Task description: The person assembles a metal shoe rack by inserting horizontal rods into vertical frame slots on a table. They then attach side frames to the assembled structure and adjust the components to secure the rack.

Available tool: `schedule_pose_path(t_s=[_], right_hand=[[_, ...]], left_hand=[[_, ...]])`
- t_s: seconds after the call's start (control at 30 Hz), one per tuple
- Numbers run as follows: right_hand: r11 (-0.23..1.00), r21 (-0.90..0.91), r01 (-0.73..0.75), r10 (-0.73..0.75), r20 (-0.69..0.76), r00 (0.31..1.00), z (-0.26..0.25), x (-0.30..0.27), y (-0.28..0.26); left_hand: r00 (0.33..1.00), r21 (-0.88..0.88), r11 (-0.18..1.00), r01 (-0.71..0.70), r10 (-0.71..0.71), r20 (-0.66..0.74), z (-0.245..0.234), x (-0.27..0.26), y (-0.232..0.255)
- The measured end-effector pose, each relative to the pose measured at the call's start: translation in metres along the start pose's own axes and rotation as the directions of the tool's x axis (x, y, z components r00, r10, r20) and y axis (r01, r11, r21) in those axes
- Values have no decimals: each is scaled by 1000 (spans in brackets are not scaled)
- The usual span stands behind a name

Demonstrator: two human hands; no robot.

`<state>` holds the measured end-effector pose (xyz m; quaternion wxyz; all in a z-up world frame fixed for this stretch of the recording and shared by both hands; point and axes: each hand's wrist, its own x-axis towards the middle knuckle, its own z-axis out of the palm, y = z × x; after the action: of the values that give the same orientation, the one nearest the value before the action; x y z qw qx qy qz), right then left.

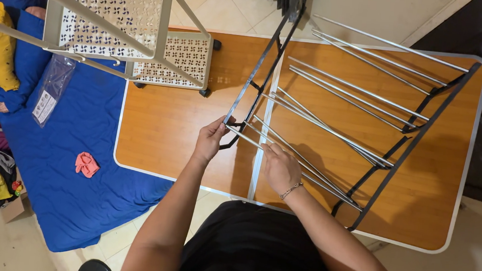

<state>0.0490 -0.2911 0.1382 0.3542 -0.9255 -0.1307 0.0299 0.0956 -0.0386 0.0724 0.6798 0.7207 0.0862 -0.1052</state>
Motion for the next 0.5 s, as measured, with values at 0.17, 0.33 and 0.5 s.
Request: schedule_pose_path(t_s=[0.17,0.33,0.5], right_hand=[[1000,-17,9,-10,-6,1000,0,2,-2],[998,-66,9,-8,11,1000,0,3,-1],[997,-62,37,-41,-51,998,-1,2,-2]], left_hand=[[998,34,998,59,-58,-39,2,0,5],[999,117,993,-24,29,-36,11,-2,15],[998,213,977,-23,36,-54,15,-6,25]])
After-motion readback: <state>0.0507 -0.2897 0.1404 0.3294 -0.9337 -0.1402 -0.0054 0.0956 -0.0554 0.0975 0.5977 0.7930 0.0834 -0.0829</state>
